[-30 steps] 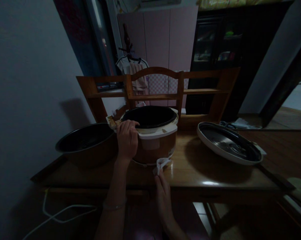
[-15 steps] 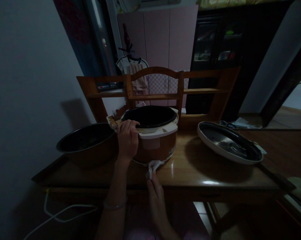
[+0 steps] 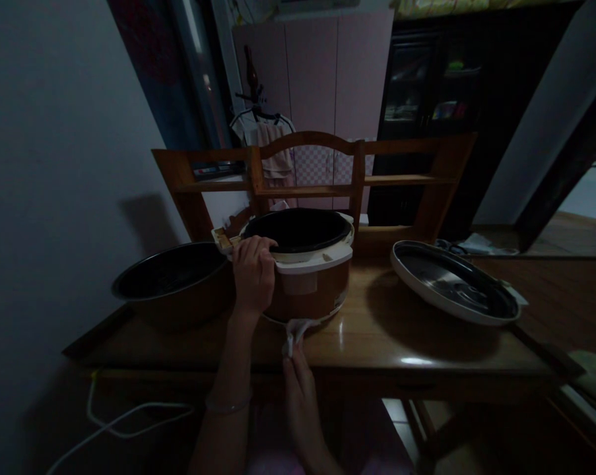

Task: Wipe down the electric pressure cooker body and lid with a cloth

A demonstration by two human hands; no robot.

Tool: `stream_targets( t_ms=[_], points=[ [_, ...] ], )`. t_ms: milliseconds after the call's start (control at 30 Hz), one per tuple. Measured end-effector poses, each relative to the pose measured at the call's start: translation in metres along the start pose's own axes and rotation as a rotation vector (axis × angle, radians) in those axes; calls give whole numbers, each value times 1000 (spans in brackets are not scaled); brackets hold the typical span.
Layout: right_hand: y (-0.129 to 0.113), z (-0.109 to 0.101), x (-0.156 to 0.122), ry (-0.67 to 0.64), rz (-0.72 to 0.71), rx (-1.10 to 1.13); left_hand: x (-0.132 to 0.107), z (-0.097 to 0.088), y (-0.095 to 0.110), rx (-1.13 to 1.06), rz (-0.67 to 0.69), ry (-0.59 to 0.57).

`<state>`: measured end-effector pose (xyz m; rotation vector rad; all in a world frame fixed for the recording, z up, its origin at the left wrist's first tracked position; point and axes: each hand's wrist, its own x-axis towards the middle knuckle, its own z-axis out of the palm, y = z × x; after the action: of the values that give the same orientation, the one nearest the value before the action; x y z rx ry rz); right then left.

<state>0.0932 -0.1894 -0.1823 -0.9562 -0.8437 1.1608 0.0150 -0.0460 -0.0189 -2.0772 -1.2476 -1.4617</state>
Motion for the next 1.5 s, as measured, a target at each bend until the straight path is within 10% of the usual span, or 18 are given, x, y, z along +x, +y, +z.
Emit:
stream_targets(
  t_ms=[333, 833, 1067, 1500],
  points=[
    [-3, -4, 1, 164, -12, 2, 0, 0, 1, -7, 0, 1],
    [4, 5, 0, 19, 66, 28, 0, 0, 1, 5, -3, -3],
    [-10, -9, 11, 234, -62, 4, 1, 0, 0, 9, 3, -1],
    [1, 1, 11, 57, -70, -47, 0, 1, 1, 0, -1, 21]
  ],
)
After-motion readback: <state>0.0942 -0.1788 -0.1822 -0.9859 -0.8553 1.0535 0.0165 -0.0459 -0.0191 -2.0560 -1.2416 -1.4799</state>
